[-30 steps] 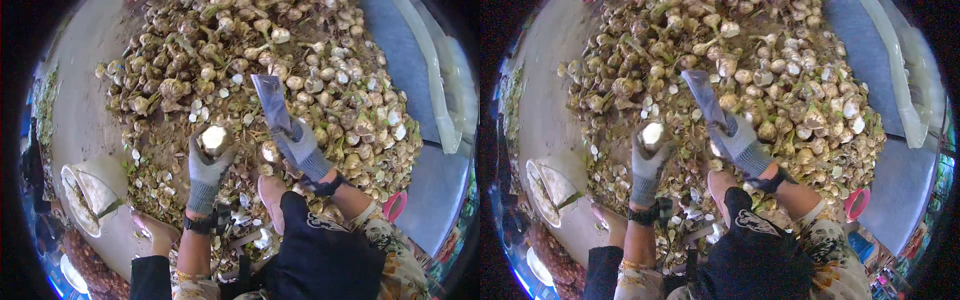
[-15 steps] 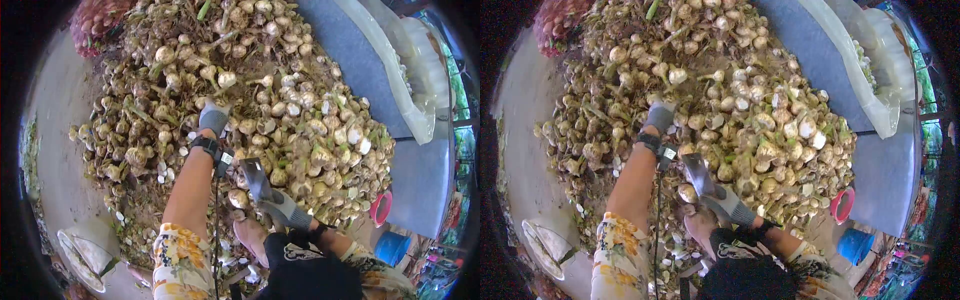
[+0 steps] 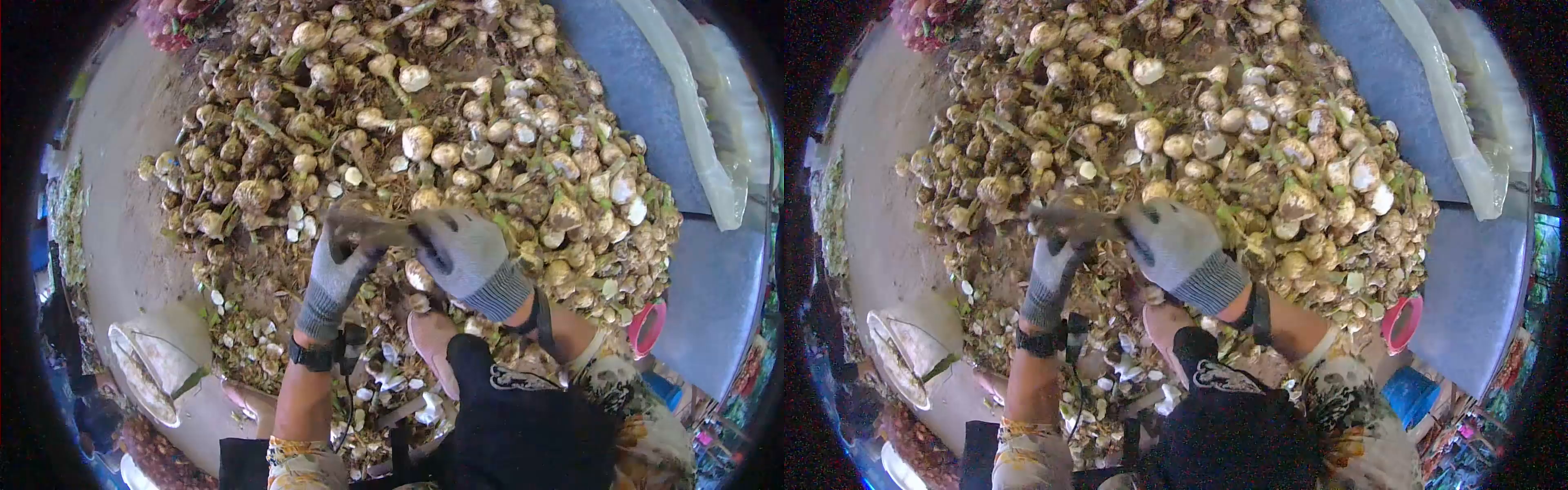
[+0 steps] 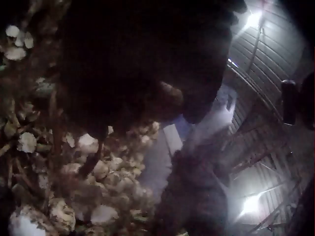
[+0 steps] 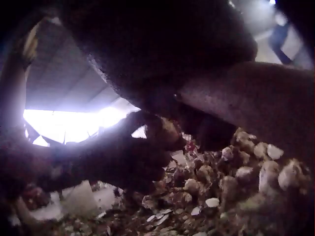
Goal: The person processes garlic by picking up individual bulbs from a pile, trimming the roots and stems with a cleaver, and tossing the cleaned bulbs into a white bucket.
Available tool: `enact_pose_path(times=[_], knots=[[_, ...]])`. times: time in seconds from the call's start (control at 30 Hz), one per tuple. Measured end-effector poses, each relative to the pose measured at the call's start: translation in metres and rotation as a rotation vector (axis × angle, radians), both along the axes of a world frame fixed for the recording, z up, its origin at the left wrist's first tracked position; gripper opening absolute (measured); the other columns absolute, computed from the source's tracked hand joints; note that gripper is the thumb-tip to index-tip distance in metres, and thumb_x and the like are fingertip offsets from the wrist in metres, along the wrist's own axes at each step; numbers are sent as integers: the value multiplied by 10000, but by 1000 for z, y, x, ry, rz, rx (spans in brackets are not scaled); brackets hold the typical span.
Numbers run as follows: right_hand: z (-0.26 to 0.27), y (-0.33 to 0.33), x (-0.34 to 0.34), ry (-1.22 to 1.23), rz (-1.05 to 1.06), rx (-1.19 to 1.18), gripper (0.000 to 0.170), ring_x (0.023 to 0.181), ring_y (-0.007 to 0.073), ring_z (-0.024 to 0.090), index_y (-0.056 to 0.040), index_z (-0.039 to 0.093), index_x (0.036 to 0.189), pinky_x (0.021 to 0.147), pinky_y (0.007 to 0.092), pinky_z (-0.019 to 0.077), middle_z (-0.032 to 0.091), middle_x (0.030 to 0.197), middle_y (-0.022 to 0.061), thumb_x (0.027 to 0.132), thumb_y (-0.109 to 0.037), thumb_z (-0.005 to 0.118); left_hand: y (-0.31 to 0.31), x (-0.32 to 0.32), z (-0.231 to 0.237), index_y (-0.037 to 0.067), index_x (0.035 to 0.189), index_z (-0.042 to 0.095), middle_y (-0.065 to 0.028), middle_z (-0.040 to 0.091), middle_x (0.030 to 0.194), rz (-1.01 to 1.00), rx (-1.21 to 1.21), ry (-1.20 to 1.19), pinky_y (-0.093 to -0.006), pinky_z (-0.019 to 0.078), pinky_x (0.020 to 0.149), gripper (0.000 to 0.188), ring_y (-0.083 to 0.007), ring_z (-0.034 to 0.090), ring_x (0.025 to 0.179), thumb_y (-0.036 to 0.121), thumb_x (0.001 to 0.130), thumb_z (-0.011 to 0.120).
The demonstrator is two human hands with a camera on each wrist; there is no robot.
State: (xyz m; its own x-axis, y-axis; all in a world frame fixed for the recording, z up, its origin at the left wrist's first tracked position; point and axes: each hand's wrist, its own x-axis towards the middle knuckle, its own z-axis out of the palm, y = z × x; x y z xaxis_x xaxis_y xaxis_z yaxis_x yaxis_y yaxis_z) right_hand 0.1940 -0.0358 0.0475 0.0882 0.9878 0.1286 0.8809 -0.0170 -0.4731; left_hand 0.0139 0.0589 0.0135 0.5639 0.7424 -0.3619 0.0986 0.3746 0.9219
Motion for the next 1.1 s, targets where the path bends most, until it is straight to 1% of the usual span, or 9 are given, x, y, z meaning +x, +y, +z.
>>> enact_pose_path(times=[0.3,0.43,0.5,0.63,0.7,0.77,0.9,0.97,1.1], knots=[[4,-1,-28,-91,228,77,331,778,255,586,-131,573,1048,602,370,515,531,942,88,739,-237,624,-27,-39,20,26,1356,255,-118,505,1211,151,19,6,-327,485,889,889,-192,544,1054,78,646,789],[-5,-1,-40,-116,198,30,333,800,277,600,-144,575,1044,625,387,508,553,989,102,730,-237,633,-29,-60,-2,18,1299,362,-121,552,1142,173,-67,-149,-302,492,841,681,-175,560,1017,61,705,691],[-30,3,-41,-130,150,-115,301,804,305,594,-143,591,993,644,408,495,577,943,102,714,-237,653,-31,-55,30,4,1162,503,-117,605,995,-6,156,277,-281,492,783,475,-161,575,949,135,729,648],[-53,11,-24,173,-93,-205,220,702,350,612,-87,570,957,603,416,480,616,762,156,786,-218,615,-41,-49,55,-17,1192,476,-111,595,1030,187,58,77,-292,444,883,591,-187,576,951,134,670,708],[-35,23,-20,271,-136,-136,278,684,345,617,-47,560,992,596,394,489,605,727,184,794,-232,619,-15,-66,17,8,1238,437,-109,542,1144,77,703,260,-305,470,866,535,-179,567,993,60,764,680],[-21,12,-25,459,-162,-197,358,708,370,607,-37,556,1040,624,393,502,612,775,202,797,-290,628,-13,-73,9,11,1237,422,-90,519,1161,253,341,107,-293,467,879,535,-168,554,1014,53,768,676],[-49,-2,-57,1120,-328,-380,490,815,192,623,-26,561,1085,674,338,503,652,953,82,747,-356,690,-27,-51,35,28,1254,380,-105,512,1145,419,-3,-208,-304,481,869,560,-191,556,991,26,770,662],[-103,-22,-84,1152,-15,-551,427,800,127,586,-35,563,1080,666,295,496,634,939,19,770,-301,687,-33,-21,56,51,1262,380,-87,511,1158,287,30,-256,-305,490,844,607,-192,552,1011,44,744,695],[-88,-26,-64,1156,-105,-595,311,700,89,574,-48,549,981,606,276,488,578,771,10,811,-287,649,2,0,49,44,1320,360,-184,410,1308,8,730,-36,-407,354,999,866,-301,415,1207,186,597,815]])
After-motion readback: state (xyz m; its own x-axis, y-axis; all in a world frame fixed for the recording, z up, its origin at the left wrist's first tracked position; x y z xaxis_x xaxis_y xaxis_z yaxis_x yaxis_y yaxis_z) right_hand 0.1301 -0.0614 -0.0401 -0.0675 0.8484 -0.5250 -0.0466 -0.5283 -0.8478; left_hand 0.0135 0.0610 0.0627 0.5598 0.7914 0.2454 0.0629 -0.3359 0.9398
